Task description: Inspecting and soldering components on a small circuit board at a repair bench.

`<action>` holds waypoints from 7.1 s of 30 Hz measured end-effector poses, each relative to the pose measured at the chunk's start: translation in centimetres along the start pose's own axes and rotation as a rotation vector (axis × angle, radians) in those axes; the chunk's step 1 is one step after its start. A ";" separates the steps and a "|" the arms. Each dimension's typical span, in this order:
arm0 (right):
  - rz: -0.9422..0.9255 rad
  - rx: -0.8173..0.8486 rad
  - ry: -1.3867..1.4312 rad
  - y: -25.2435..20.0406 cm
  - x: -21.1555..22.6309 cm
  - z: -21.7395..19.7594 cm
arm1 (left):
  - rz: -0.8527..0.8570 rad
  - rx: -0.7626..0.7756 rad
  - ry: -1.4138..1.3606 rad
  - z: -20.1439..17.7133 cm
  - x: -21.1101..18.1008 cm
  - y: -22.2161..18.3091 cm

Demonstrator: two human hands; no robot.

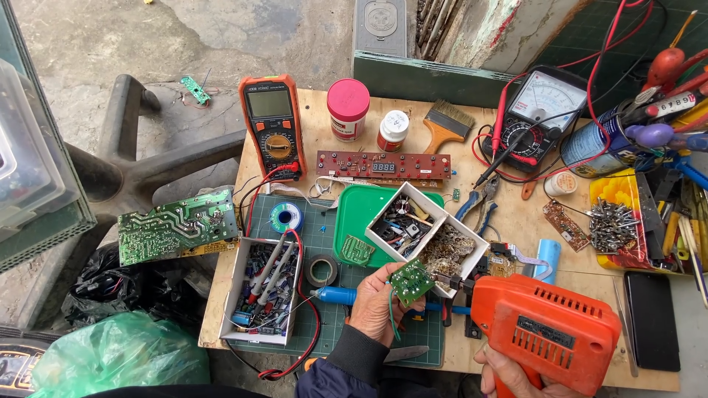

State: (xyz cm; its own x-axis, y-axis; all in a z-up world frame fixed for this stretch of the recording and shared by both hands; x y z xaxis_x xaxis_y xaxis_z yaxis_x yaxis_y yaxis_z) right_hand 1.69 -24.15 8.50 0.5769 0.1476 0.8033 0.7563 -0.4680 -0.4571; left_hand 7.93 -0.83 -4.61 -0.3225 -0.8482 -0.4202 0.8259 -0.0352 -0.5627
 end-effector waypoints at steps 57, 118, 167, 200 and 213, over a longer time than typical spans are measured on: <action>-0.016 -0.048 -0.005 -0.5 1.0 0.4 | -0.017 0.111 -0.059 0.0 0.5 0.0; -0.203 -0.318 -0.179 -2.7 5.6 -1.7 | 0.147 -0.485 0.847 1.2 -11.6 -16.4; -0.403 -0.365 -0.073 -7.5 8.2 -1.7 | 1.031 -0.132 1.281 3.9 -10.2 -17.0; -0.111 0.101 0.069 -1.9 2.6 -2.0 | -0.129 -0.204 0.131 4.0 -3.3 -9.0; -0.082 -0.114 0.022 -4.8 6.5 -1.1 | -0.098 -0.256 0.187 4.1 -3.5 -5.8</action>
State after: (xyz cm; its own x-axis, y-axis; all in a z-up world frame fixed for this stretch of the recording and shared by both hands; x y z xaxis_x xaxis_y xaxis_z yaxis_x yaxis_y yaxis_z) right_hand 1.44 -21.89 16.34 0.5067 0.1715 0.8449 0.7601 -0.5512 -0.3440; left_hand 6.16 0.15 3.01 -0.4933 -0.7347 -0.4657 0.6518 0.0423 -0.7572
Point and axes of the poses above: each hand's wrist, its own y-axis towards the middle knuckle, its own z-axis out of the palm, x = y × z, the point moved 9 cm from there along y, towards the middle knuckle, and after that the axes turned 7 degrees about -x, right-handed, at the moved point
